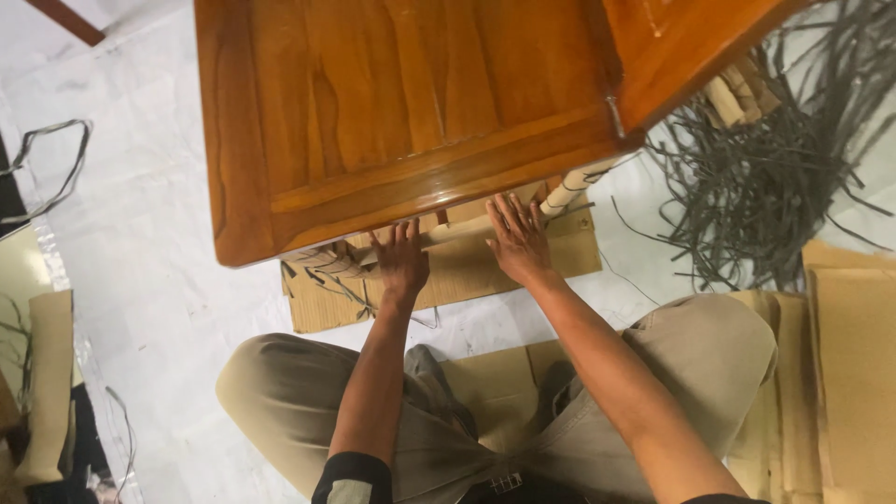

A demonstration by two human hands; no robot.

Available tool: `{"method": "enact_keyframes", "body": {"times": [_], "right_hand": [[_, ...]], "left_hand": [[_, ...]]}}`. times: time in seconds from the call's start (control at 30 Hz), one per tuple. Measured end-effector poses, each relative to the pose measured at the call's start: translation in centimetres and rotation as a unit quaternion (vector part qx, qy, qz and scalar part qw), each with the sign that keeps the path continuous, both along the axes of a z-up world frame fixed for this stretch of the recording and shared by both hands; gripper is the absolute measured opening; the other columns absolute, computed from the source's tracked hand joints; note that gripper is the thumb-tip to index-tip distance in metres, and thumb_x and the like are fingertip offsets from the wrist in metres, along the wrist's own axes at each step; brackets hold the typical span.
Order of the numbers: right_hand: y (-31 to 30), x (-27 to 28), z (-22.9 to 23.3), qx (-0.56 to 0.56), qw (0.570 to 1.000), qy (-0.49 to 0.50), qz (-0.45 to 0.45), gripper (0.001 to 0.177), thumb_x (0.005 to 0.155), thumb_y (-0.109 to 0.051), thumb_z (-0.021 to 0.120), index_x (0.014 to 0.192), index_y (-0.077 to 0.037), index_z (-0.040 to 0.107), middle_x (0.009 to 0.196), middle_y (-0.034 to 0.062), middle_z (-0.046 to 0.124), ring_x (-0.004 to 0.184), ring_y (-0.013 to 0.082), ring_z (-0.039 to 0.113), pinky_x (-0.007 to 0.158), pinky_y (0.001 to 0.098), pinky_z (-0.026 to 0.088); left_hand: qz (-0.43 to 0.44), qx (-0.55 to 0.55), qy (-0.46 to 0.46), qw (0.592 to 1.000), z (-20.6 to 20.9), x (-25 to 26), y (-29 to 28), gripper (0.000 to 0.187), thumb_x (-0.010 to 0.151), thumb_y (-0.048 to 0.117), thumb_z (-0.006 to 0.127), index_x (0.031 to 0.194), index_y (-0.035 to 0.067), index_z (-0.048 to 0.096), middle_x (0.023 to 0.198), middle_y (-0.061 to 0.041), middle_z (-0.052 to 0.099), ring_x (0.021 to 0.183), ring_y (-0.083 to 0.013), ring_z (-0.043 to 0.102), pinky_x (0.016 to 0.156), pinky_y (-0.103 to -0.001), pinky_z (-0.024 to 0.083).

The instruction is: Wrapping wooden chair legs with protective cardboard and plastic strips.

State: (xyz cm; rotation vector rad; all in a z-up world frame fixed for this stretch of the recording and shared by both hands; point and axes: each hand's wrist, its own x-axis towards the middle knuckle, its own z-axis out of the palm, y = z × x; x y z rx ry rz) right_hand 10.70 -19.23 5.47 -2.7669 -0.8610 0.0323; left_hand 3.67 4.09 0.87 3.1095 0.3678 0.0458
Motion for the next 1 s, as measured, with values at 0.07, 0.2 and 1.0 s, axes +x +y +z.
{"method": "enact_keyframes", "body": {"times": [0.07,0.2,1.0], "right_hand": [[-1.4,0.0,-0.2,0.015,0.999,-0.043,0.005,0.069,0.098,-0.028,0.065,0.158,-0.011,0.038,0.165,0.014,0.033,0.151,0.0344,0.033,0.124,0.0552,0.023],[-4.4,0.1,-0.7,0.115,0.97,-0.211,0.037,0.045,0.092,-0.026,0.067,0.134,-0.012,0.062,0.136,0.0113,0.057,0.124,0.0318,0.058,0.107,0.0471,0.045],[-30.1,4.7,-6.0,0.046,0.803,0.245,-0.542,0.046,0.102,-0.028,0.049,0.146,-0.016,0.057,0.158,0.0246,0.032,0.143,0.0474,0.04,0.11,0.0642,0.042]], "left_hand": [[-0.031,0.02,-0.075,0.996,-0.5,0.2,-1.9,0.086,0.073,0.023,0.08,0.152,0.019,0.044,0.143,-0.005,0.054,0.14,-0.0224,0.045,0.119,-0.068,0.017],[-0.177,-0.044,-0.252,0.95,-2.1,0.1,-6.4,0.095,0.068,0.013,0.07,0.158,0.008,0.038,0.154,-0.016,0.047,0.148,-0.0289,0.04,0.123,-0.065,0.006],[-0.3,-0.159,0.267,0.902,-4.6,-3.5,-20.3,0.054,0.097,0.027,0.061,0.149,0.022,0.048,0.164,-0.007,0.034,0.153,-0.0292,0.031,0.117,-0.043,0.041]]}}
